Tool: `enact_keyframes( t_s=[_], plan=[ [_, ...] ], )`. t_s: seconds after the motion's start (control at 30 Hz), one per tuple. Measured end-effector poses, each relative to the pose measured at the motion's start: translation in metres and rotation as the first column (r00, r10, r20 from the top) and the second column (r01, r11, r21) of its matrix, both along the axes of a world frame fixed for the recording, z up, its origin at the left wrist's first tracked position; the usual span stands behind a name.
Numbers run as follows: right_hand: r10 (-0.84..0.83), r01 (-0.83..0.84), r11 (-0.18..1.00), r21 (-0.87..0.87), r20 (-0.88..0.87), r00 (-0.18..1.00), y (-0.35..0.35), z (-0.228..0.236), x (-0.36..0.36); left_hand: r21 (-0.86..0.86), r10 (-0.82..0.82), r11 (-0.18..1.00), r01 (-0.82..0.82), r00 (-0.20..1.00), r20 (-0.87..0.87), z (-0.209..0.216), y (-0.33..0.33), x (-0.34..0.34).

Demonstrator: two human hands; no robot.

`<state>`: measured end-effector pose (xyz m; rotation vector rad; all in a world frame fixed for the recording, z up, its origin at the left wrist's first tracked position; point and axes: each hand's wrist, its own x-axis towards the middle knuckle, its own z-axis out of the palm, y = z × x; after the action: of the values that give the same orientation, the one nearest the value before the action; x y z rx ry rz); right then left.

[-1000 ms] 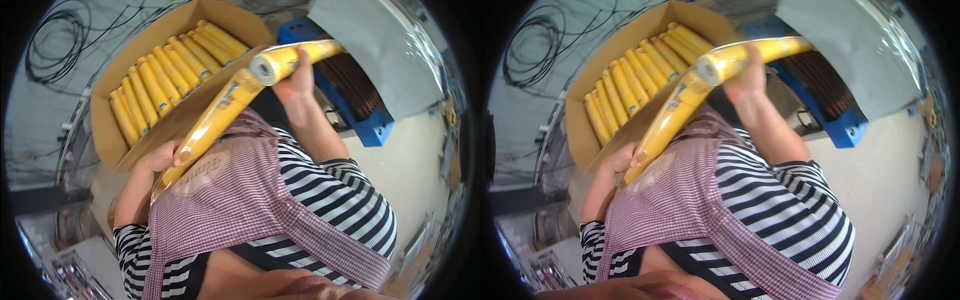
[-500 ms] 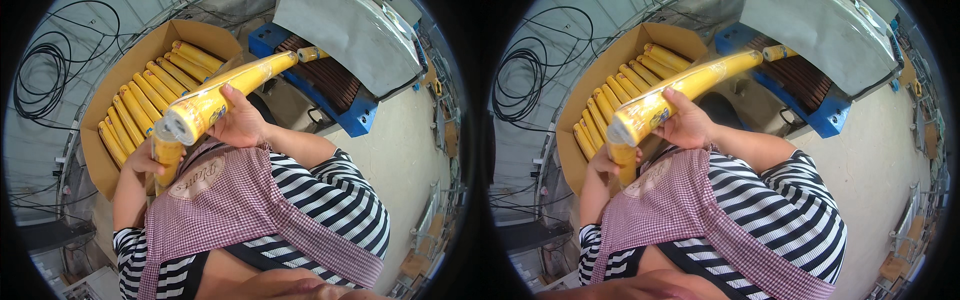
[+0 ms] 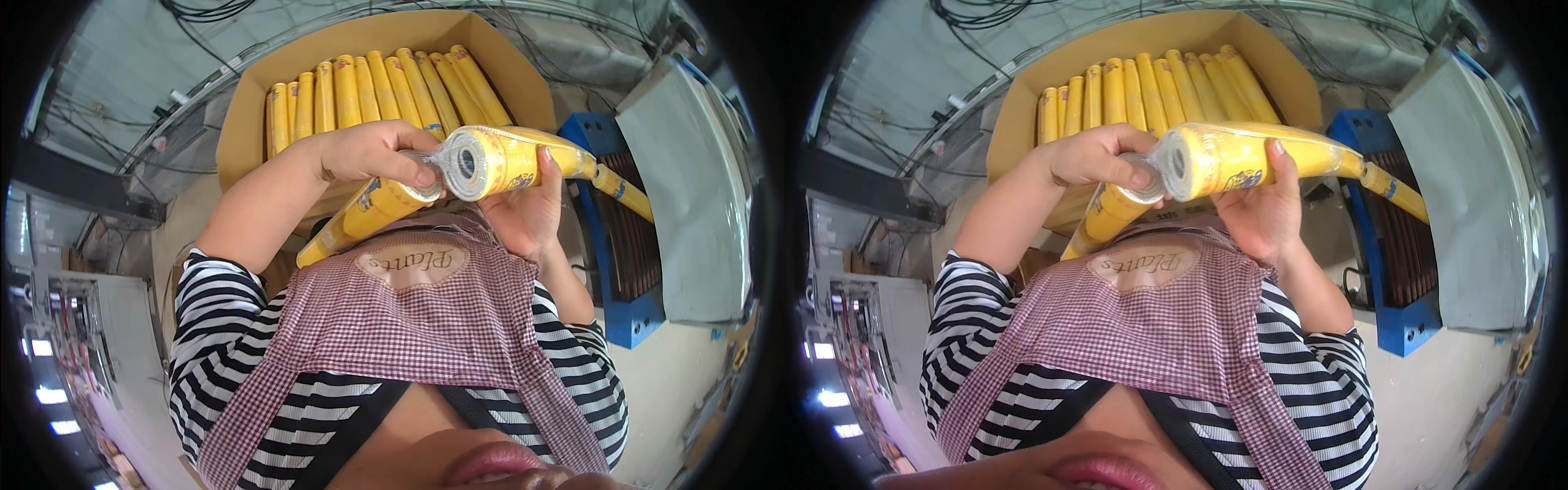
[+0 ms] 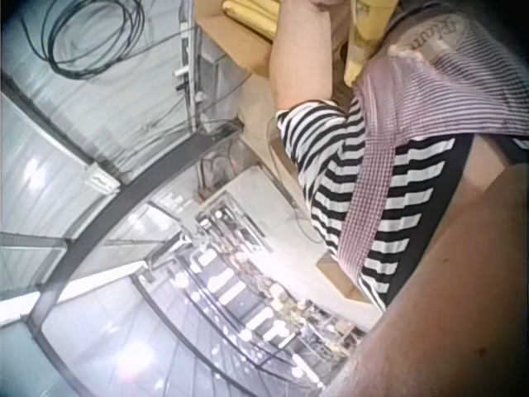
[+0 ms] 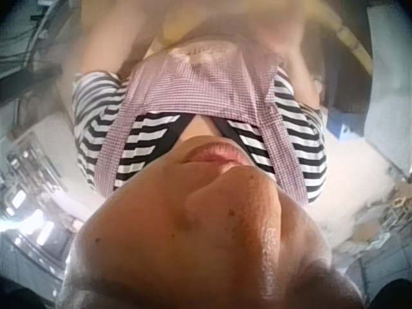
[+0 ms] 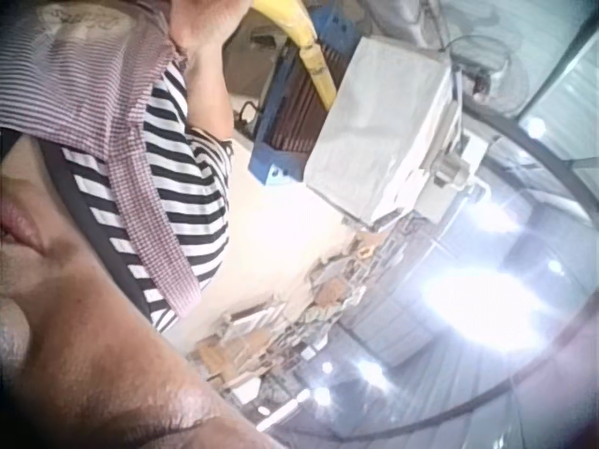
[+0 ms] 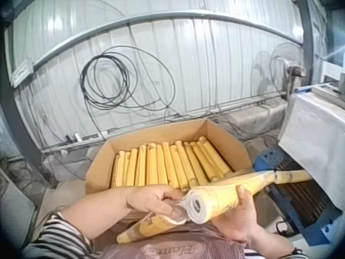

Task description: The person repeatedly picks up yellow cylindrical items from a cardboard box, wraps them with clear plastic film using a dispenser, and places them into another box. The person handles the items one at a time, ensuring they are wrapped before stacking them.

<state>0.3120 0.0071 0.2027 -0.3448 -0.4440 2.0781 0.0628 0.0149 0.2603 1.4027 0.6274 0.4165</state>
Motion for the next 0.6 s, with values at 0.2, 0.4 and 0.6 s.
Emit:
enact_keyframes(
  t_s=[0.2, 0.4, 0.6],
  plan=[
    [-0.043, 0.043, 0.99, -0.131, 0.006, 0.999, 0.022, 0.002, -0.018, 0.093, 0.101, 0.989, -0.114, 0.986, 0.134, 0.004, -0.02, -0.016],
    [-0.108, 0.091, 0.988, -0.125, -0.132, 0.985, 0.039, 0.004, -0.015, 0.428, -0.054, 0.885, -0.181, 0.875, 0.481, 0.029, -0.07, -0.097],
    [0.108, -0.108, 0.984, -0.139, -0.009, 0.994, 0.01, -0.014, -0.028, 0.197, 0.585, 0.573, -0.795, 0.566, 0.581, 0.112, -0.083, -0.178]
  ],
)
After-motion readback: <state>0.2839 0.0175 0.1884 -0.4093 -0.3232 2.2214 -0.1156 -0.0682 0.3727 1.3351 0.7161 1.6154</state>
